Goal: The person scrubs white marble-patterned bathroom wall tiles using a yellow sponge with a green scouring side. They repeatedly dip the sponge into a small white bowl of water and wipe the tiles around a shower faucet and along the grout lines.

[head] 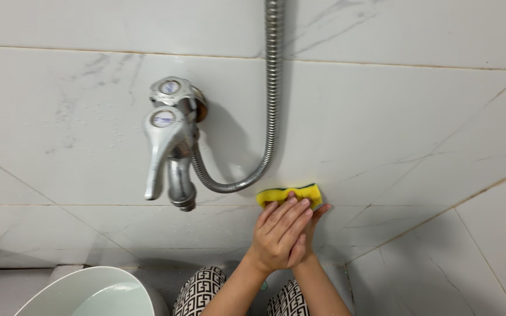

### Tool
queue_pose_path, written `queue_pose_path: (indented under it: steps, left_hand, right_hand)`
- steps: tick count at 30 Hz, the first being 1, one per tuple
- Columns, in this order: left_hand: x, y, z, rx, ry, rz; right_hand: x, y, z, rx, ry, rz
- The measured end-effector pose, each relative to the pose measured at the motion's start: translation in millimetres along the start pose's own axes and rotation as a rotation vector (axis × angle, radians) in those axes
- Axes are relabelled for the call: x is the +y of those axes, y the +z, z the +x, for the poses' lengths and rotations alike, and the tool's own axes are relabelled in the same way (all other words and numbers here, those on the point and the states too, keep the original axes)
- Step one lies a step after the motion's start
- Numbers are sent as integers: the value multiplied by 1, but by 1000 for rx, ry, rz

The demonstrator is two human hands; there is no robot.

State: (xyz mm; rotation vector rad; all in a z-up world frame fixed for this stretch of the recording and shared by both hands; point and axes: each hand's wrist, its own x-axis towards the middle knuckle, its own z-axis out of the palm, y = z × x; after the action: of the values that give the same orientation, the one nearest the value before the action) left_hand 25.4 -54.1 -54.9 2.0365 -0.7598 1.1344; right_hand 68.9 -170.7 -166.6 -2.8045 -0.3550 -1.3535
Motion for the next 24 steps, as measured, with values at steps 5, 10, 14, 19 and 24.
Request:
queue_pose_path:
  steps: [5,10,14,19,24]
  left_hand:
    - [14,72,-8,-369,53,-5]
    - [47,123,12,-522,160,116]
    - [32,100,-1,-534,103,111]
    - [-16,30,-36,-388,-16,177]
    - [-63,-50,-49,-179,-109,210]
  right_hand:
    - [59,1,-12,56,29,-229]
    - [102,-18,-9,90,93,-242]
    - [67,-15,-12,66,75,-221]
    - [-23,2,-4,9,-35,-153]
    - [-91,9,8,-27,-193,-43]
